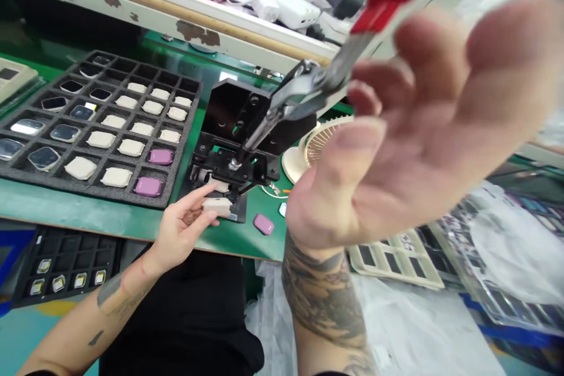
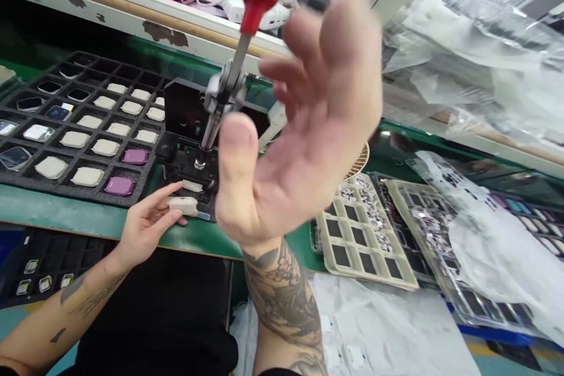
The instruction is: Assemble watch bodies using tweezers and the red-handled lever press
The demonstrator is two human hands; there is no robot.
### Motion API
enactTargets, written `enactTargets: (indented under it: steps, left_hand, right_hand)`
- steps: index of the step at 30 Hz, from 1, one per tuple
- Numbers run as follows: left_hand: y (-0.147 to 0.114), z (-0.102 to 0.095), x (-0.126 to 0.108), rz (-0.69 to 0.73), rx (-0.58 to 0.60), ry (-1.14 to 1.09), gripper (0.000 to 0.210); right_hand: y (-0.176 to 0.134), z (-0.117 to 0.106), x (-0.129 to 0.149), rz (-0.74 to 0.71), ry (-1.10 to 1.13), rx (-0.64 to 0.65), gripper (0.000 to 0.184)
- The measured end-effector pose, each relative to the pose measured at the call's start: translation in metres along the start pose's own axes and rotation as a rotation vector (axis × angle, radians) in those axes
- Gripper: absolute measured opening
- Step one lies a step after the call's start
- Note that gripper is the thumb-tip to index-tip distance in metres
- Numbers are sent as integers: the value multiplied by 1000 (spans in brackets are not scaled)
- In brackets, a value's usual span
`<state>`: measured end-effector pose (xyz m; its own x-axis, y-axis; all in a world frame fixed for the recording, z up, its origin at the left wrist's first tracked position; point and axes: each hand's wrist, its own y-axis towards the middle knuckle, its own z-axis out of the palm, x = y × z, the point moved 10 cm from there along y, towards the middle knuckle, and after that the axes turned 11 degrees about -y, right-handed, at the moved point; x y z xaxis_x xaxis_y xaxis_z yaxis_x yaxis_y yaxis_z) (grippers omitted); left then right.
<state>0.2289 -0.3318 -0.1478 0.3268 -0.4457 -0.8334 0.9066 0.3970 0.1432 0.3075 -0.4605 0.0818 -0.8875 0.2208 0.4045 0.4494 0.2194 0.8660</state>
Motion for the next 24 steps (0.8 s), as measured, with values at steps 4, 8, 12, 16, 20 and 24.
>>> enactTargets:
  steps: [4, 8, 12, 16, 20, 24]
  left_hand:
    - [-17, -7, -4, -102, -27, -69, 45]
    - [-30, -18, -14, -112, -36, 24, 35]
    - [-27, -13, -44, 97, 52, 393, 31]
    - [-28, 5, -74, 418, 144, 863, 48]
    - [-26, 11, -84, 560, 142, 1108, 51]
    - [-2, 29, -62, 495, 235, 1504, 38]
  right_hand:
    - [-71, -20, -20, -14, -116, -126, 28]
    - [-146, 40, -49, -13, -238, 417, 41]
    - [-174, 91, -65, -39, -506, 792, 54]
    - [-170, 110, -80, 24, -594, 904, 47]
    - [-162, 82, -70, 129, -433, 668, 46]
    - [-171, 39, -55, 236, -264, 451, 54]
